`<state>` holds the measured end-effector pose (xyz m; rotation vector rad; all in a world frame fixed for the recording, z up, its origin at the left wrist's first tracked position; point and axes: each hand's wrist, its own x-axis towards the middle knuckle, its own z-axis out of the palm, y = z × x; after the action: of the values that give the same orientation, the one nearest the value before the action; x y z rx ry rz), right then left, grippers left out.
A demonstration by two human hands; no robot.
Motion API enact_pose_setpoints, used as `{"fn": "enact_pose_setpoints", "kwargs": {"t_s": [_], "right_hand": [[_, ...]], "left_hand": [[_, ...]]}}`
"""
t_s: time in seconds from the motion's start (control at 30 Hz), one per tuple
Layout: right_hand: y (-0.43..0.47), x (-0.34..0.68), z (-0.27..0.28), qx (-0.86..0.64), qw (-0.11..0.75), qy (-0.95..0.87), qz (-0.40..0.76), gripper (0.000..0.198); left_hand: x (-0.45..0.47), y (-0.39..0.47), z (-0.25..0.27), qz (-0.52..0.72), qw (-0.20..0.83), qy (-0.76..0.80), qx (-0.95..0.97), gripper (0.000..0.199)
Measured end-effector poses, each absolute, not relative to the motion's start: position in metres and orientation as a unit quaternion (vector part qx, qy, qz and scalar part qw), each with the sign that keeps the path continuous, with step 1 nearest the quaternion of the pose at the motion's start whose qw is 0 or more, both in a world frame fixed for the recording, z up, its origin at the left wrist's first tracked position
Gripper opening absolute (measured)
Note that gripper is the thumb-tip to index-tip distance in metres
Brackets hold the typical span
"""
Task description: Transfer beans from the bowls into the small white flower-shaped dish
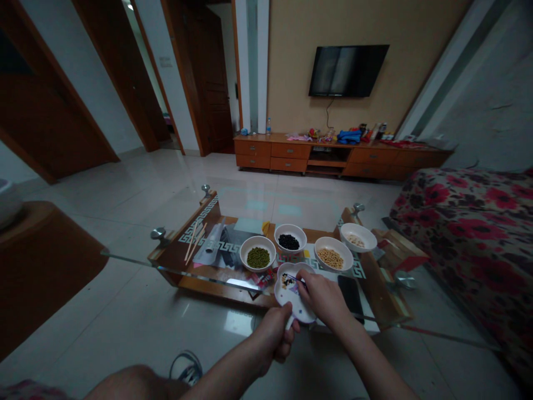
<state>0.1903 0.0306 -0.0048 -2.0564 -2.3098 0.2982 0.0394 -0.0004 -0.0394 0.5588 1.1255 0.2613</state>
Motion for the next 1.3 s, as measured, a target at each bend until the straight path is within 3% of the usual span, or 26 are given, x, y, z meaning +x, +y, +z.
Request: {"fn": "enact_pose_setpoints", "kwargs": {"t_s": [0.97,1.3], "right_hand": [[0.03,0.19,0.0,-0.667,0.058,-0.735,0.105,0.022],[0.031,0.192,-0.001,-0.665,0.135,-0.731,0.074,0.025]], "left_hand": [[0.039,0.0,-0.046,0.124,0.801,0.523,0.265,0.05],[0.04,0.0,-0.046,0.13,0.799,0.521,0.271,0.049]]}}
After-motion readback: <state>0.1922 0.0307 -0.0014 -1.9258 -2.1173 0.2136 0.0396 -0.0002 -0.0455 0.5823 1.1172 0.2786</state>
